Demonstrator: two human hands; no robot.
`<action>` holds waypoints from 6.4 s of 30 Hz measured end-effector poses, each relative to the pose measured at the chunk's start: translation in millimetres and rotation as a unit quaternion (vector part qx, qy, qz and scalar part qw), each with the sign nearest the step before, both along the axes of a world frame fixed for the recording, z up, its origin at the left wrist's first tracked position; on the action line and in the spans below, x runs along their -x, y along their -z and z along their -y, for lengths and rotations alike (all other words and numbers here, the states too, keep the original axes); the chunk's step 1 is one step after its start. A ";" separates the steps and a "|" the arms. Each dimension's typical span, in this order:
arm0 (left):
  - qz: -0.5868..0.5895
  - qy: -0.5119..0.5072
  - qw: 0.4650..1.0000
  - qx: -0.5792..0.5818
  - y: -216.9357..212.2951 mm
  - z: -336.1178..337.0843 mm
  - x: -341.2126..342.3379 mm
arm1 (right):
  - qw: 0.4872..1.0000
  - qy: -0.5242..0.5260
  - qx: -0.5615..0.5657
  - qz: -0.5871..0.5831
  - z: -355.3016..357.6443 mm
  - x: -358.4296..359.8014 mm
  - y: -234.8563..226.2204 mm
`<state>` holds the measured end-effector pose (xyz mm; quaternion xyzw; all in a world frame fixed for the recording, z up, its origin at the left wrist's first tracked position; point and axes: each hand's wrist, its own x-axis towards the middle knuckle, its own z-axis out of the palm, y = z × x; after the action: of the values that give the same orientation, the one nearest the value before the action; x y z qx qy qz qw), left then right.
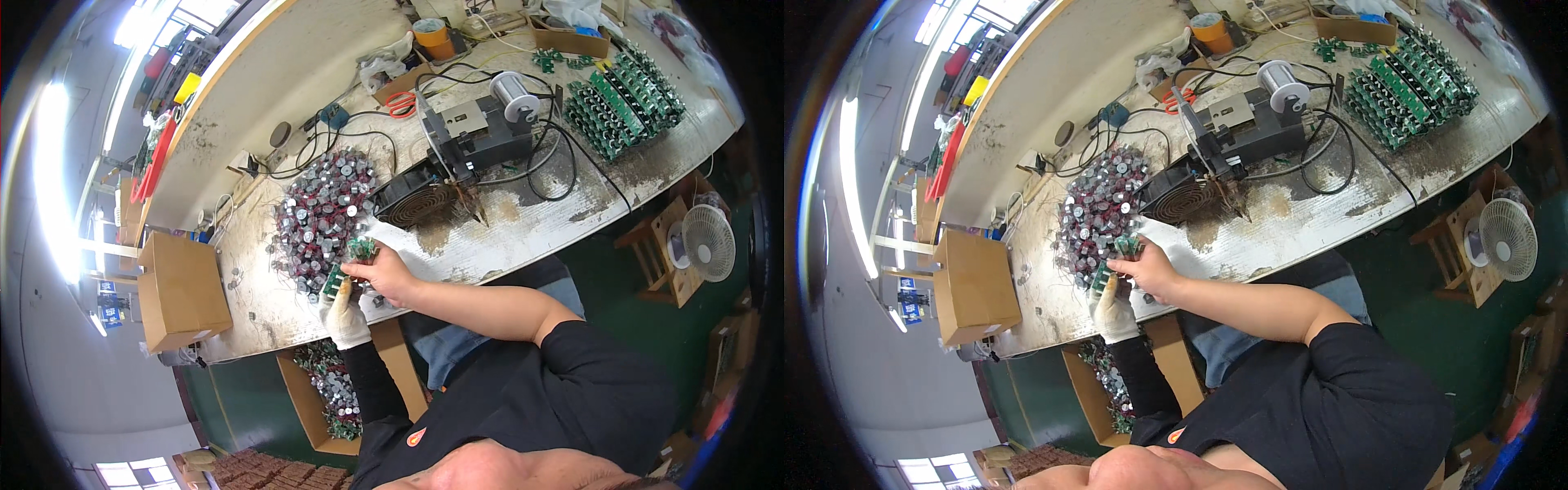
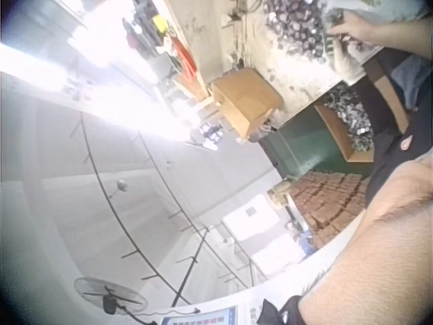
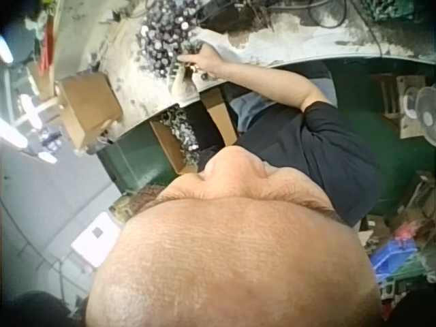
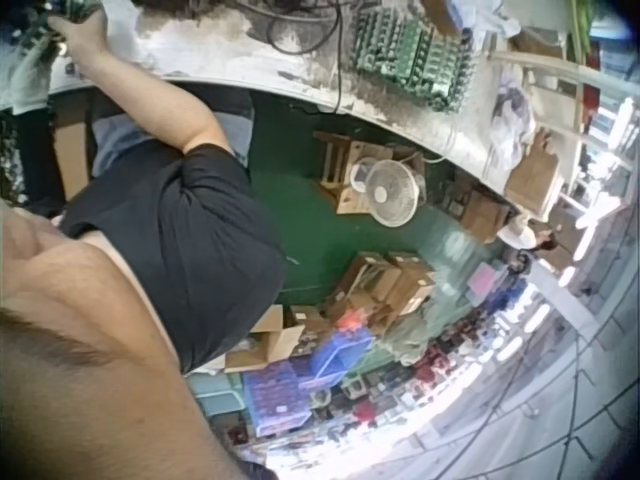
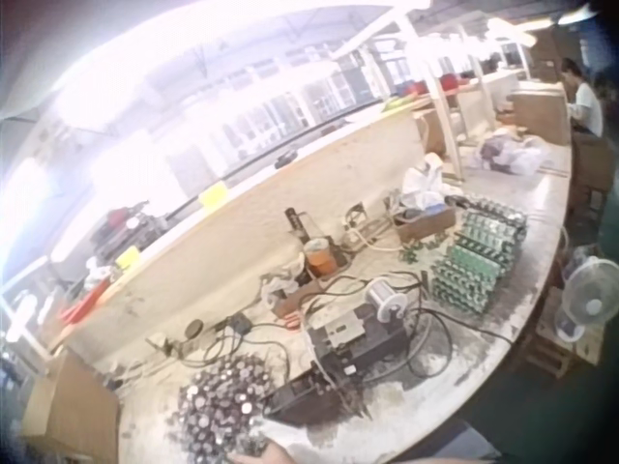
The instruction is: Soldering components onto a printed circuit board at a workbench using an automated soldering station.
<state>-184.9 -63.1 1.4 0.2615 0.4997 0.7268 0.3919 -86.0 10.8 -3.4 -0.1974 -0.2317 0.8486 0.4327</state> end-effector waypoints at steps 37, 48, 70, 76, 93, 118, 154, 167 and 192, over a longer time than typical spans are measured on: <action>0.025 0.026 0.999 -0.002 5.6 15.6 12.4 | 0.997 0.031 -0.062 0.042 5.7 1.9 6.2; -0.228 0.056 0.972 0.015 13.1 -3.0 -13.8 | 0.934 0.071 -0.262 0.233 10.6 -2.2 2.0; 0.184 -0.390 0.897 -0.099 -8.3 178.9 61.3 | 0.865 -0.221 -0.407 0.191 88.7 -93.6 -0.4; -0.197 -0.582 0.671 0.414 134.2 359.7 124.2 | 0.813 -0.331 -0.447 0.171 101.4 -100.6 8.8; -0.642 -0.133 0.706 0.268 1.4 19.7 -12.7 | 0.827 -0.364 -0.311 0.295 78.1 -190.5 56.7; -0.219 -0.029 0.967 0.126 2.9 -29.4 -64.4 | 0.236 0.327 -0.476 0.782 -141.9 -448.8 -59.0; -0.174 0.097 0.964 0.177 9.8 -31.3 -142.8 | 0.663 0.008 -0.414 0.623 -62.1 -296.9 -6.3; -0.047 0.213 0.956 0.195 -0.3 -48.6 -178.1 | 0.920 -0.015 -0.150 0.362 -19.1 -260.7 17.0; 0.064 0.230 0.953 0.188 -4.3 -53.8 -179.7 | 0.940 0.000 -0.152 0.305 -11.9 -257.2 10.6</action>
<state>-5.2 -9.3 5.7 0.2439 0.5271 0.5250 0.6221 171.2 22.8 -14.0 -0.3790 -0.4785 0.7023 0.3663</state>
